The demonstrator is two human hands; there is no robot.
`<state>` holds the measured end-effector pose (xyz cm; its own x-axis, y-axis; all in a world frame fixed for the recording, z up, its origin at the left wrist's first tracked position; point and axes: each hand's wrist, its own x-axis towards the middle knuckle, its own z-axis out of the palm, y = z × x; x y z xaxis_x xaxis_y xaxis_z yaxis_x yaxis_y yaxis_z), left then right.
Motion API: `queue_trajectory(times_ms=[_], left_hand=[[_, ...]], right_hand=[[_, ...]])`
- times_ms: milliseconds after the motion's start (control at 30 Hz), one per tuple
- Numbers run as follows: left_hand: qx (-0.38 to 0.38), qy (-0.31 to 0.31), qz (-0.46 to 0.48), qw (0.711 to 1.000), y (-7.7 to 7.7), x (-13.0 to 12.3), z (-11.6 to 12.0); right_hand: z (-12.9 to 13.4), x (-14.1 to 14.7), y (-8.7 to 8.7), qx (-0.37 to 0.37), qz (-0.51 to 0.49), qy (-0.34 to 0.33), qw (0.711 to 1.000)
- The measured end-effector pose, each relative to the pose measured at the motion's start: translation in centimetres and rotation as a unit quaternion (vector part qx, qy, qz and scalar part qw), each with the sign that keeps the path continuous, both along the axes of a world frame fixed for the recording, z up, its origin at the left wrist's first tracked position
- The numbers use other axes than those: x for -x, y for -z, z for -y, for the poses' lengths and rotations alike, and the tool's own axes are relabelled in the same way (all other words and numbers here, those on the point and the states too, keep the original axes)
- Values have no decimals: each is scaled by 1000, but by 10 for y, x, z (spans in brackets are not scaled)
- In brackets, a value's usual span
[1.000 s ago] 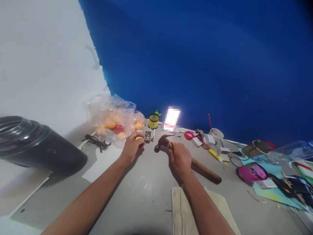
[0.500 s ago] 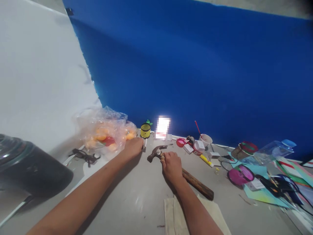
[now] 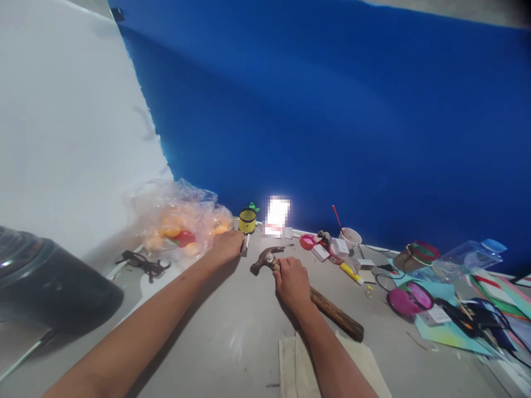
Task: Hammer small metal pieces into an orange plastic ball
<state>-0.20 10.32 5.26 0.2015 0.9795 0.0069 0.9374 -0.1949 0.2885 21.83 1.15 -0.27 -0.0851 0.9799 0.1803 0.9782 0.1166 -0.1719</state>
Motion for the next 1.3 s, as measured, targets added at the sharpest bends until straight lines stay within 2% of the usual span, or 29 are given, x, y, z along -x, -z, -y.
queue_trajectory(times_ms=[200,400,567,767,933,1067,1100,1167,1233,1300], left_hand=[[0,1,-15,1000,-3,2,0],[20,21,-52,998,-13,-2,2],[21,25,-70,997,-20,-5,4],[9,27,-71,997,-21,-5,6],[-12,8,-1,1000,-28,1,6],[-6,17,124,992,-32,3,26],[14,23,188,982,-30,2,34],[81,0,344,935,-21,-3,55],[141,-31,460,876,-8,-10,75],[177,-65,535,824,6,-18,90]], right_hand=[[0,0,-2,17,3,3,1000],[-1,0,-6,54,-15,5,998],[-1,1,-9,60,-17,6,998],[0,1,-11,59,-19,10,998],[-1,1,-7,42,-22,5,999],[-3,-1,-1,12,-52,6,999],[-3,-1,1,-11,-77,1,997],[-2,1,3,-77,-156,-33,984],[1,4,4,-131,-251,-105,953],[4,10,5,-143,-323,-177,919]])
